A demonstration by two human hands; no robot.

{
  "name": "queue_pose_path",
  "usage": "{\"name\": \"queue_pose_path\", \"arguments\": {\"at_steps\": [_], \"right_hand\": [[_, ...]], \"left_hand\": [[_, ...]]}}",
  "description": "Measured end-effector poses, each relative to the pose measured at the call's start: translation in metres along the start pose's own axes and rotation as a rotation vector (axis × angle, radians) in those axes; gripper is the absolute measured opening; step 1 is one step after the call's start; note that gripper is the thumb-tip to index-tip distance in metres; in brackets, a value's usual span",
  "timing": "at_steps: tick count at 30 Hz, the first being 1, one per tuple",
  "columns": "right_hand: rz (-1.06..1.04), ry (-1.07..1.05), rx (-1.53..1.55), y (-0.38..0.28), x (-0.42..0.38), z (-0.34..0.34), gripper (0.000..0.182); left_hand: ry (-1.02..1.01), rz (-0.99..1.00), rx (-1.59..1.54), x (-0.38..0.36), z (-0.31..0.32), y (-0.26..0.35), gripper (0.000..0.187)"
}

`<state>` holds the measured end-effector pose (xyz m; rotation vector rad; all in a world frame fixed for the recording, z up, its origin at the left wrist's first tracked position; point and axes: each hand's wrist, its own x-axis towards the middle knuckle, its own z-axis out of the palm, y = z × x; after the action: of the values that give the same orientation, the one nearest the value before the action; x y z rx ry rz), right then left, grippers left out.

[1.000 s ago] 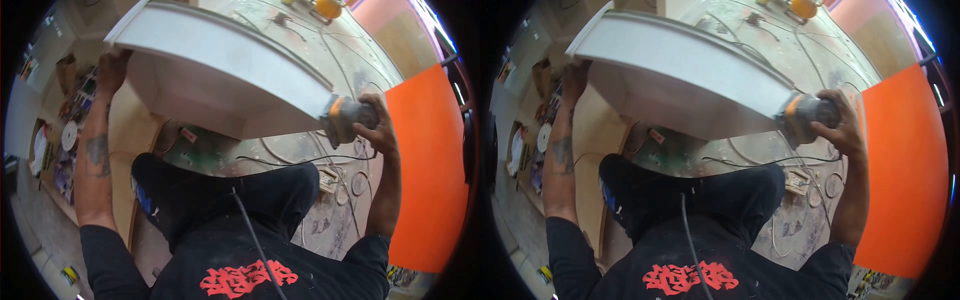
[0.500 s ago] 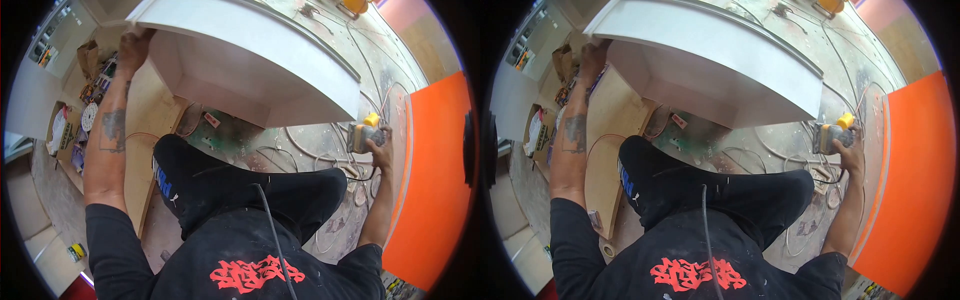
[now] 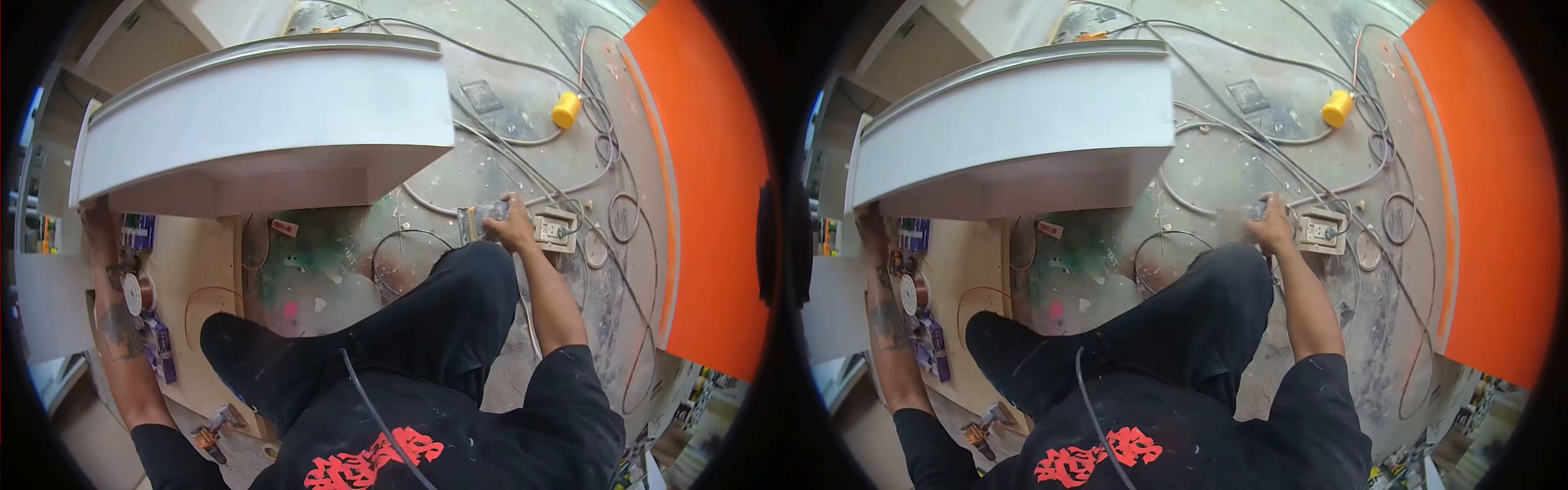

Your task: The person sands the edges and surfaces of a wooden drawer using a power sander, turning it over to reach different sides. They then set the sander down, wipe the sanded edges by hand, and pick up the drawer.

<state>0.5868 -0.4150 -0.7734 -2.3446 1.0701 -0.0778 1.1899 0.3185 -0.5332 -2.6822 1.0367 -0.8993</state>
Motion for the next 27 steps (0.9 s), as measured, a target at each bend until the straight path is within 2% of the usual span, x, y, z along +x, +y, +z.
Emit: {"name": "queue_pose_path", "arguments": {"at_steps": [3,5,8,11,13,16,17,19,21,22,24,25,27], "right_hand": [[0.14,-0.111,0.063,-0.034,-0.003,0.012,0.074],[0.134,-0.11,-0.085,-0.038,0.003,0.031,0.075],[0.081,-0.06,-0.244,-0.032,0.0,0.053,0.071],[0.059,-0.021,-0.246,-0.03,-0.004,0.065,0.069],[0.065,-0.014,-0.223,-0.034,0.003,0.063,0.071],[0.089,-0.023,-0.213,-0.04,0.005,0.066,0.073],[0.099,-0.018,-0.216,-0.044,0.004,0.068,0.072],[0.12,-0.018,-0.217,-0.051,0.003,0.071,0.073],[0.139,-0.027,-0.216,-0.055,0.001,0.071,0.074],[0.137,-0.022,-0.221,-0.053,0.003,0.073,0.075],[0.137,-0.011,-0.229,-0.045,0.005,0.078,0.077],[0.135,-0.015,-0.228,-0.044,0.006,0.078,0.077],[0.135,-0.02,-0.23,-0.042,0.006,0.075,0.078]], "left_hand": [[0.017,-0.372,-0.614,-0.002,-0.024,0.021,0.047],[0.034,-0.75,-1.035,0.014,-0.069,0.089,0.044],[-0.161,-0.601,-0.839,0.008,-0.067,0.066,0.041],[-0.07,-0.582,-0.872,-0.009,-0.048,0.038,0.044],[-0.175,-0.422,-0.344,0.0,-0.064,0.066,0.034],[-0.182,-0.424,-0.293,0.005,-0.073,0.087,0.038],[-0.07,-0.362,-0.287,-0.001,-0.061,0.081,0.038],[-0.17,-0.332,-0.191,0.001,-0.044,0.063,0.039],[-0.194,-0.214,0.019,-0.008,-0.05,0.049,0.041],[-0.168,-0.108,0.184,-0.005,-0.059,0.067,0.043],[-0.093,-0.082,0.226,0.0,-0.068,0.092,0.041],[-0.036,-0.163,0.101,0.005,-0.066,0.098,0.037],[0.045,-0.188,0.008,0.011,-0.068,0.111,0.031]]}}
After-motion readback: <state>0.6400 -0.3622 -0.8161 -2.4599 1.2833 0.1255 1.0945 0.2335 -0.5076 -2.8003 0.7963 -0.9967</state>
